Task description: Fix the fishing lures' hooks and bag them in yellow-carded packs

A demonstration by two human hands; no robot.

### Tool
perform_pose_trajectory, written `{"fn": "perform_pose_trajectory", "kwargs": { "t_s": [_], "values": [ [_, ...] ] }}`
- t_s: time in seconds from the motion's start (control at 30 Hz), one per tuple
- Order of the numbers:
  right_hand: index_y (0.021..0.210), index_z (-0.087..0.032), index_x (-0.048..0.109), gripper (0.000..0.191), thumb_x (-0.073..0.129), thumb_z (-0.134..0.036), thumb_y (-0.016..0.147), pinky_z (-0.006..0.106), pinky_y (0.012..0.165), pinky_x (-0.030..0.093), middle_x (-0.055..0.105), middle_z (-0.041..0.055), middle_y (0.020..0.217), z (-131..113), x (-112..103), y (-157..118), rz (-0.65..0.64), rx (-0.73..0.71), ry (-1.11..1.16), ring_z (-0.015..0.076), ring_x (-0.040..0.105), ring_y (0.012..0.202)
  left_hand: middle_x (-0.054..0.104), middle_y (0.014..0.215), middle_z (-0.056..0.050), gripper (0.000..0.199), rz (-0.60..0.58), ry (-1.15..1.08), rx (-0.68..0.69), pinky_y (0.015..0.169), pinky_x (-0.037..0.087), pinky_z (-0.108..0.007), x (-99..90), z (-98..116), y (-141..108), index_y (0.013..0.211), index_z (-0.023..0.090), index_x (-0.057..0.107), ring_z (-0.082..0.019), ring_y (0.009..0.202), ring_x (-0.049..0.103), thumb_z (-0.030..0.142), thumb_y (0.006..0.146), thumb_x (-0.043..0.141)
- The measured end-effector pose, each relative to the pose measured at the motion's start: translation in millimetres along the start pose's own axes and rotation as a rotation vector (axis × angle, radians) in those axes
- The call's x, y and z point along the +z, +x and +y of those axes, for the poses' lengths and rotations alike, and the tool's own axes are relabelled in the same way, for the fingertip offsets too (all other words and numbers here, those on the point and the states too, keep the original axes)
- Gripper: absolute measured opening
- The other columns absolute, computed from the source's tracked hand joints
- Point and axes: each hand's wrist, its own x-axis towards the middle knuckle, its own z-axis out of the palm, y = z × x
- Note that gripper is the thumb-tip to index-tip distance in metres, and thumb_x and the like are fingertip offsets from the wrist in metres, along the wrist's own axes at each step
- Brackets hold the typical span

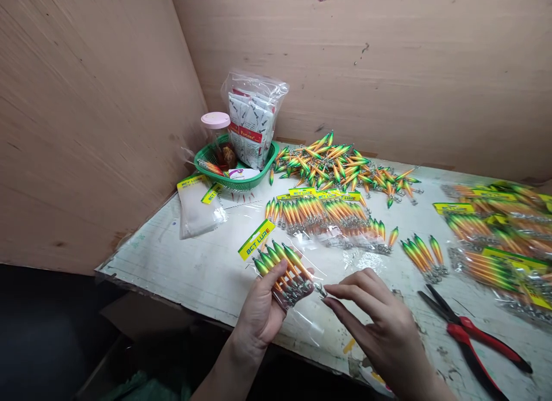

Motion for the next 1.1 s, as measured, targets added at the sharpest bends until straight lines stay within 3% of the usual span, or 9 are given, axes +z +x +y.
{"fn": "perform_pose_trajectory", "kwargs": {
  "t_s": [0.17,0.3,0.47,0.63,0.77,0.93,1.0,1.1],
  "values": [
    [0.089,-0.019,0.061,0.006,0.063,-0.016,0.085,0.027,0.059,0.047,0.057,0.0025,0.075,7,3,0,0.057,0.063,0.001,0.0156,0.055,0.070,0.073,0.098,-0.011,0.028,-0.011,0.084,0.000,0.074,0.059,-0.039,-3.6,-3,1,0.099,0.009,0.068,-0.023,0.080,0.070,0.022,0.075,0.073],
    [0.095,-0.019,0.062,0.013,0.058,-0.011,0.086,0.024,0.062,0.049,0.055,0.0037,0.081,15,-2,-14,0.008,-0.009,-0.016,0.0138,0.056,0.072,0.073,0.094,-0.014,0.036,-0.144,0.262,-0.140,0.066,0.058,-0.034,-1.8,-7,7,0.100,0.007,0.069,-0.022,0.075,0.069,0.027,0.070,0.077],
    [0.088,-0.019,0.060,0.017,0.052,-0.004,0.086,0.022,0.053,0.044,0.054,0.0025,0.073,25,-9,-73,-0.009,-0.015,-0.068,0.0117,0.053,0.064,0.072,0.085,-0.012,0.031,-0.340,0.491,-0.366,0.063,0.052,-0.025,0.9,-34,19,0.093,0.007,0.070,-0.016,0.071,0.065,0.026,0.069,0.077],
    [0.087,-0.019,0.056,0.015,0.050,-0.005,0.086,0.024,0.054,0.045,0.053,0.0026,0.074,32,-8,-122,0.030,0.104,-0.134,0.0132,0.053,0.065,0.069,0.075,-0.006,0.031,-0.399,0.573,-0.476,0.067,0.049,-0.027,7.6,-71,33,0.083,0.009,0.069,-0.015,0.067,0.062,0.024,0.059,0.082],
    [0.090,-0.017,0.056,0.010,0.051,-0.009,0.087,0.027,0.058,0.046,0.056,0.0042,0.078,37,-12,-121,-0.021,0.087,-0.166,0.0152,0.054,0.069,0.069,0.075,-0.006,0.031,-0.407,0.663,-0.485,0.069,0.047,-0.026,18.1,-81,44,0.080,0.009,0.070,-0.015,0.068,0.061,0.022,0.055,0.084],
    [0.079,-0.018,0.053,0.015,0.050,-0.007,0.088,0.027,0.056,0.040,0.054,0.0021,0.071,44,-10,-109,0.034,0.001,-0.257,0.0144,0.049,0.065,0.068,0.078,-0.006,0.036,-0.427,0.735,-0.504,0.069,0.048,-0.028,24.8,-71,50,0.083,0.009,0.067,-0.015,0.070,0.062,0.028,0.058,0.085],
    [0.078,-0.018,0.052,0.016,0.049,-0.006,0.087,0.027,0.056,0.038,0.053,0.0019,0.070,48,-7,-106,0.061,-0.004,-0.274,0.0145,0.049,0.065,0.069,0.088,-0.006,0.049,-0.436,0.761,-0.504,0.069,0.050,-0.029,20.2,-64,47,0.098,0.013,0.063,-0.016,0.075,0.064,0.025,0.057,0.086],
    [0.077,-0.018,0.052,0.014,0.050,-0.012,0.089,0.028,0.057,0.038,0.053,0.0020,0.070,54,-3,-105,0.021,0.005,-0.289,0.0149,0.048,0.066,0.067,0.104,-0.007,0.092,-0.442,0.773,-0.440,0.071,0.051,-0.031,7.6,-58,39,0.128,0.023,0.040,-0.019,0.081,0.067,0.012,0.051,0.088]
  ]
}}
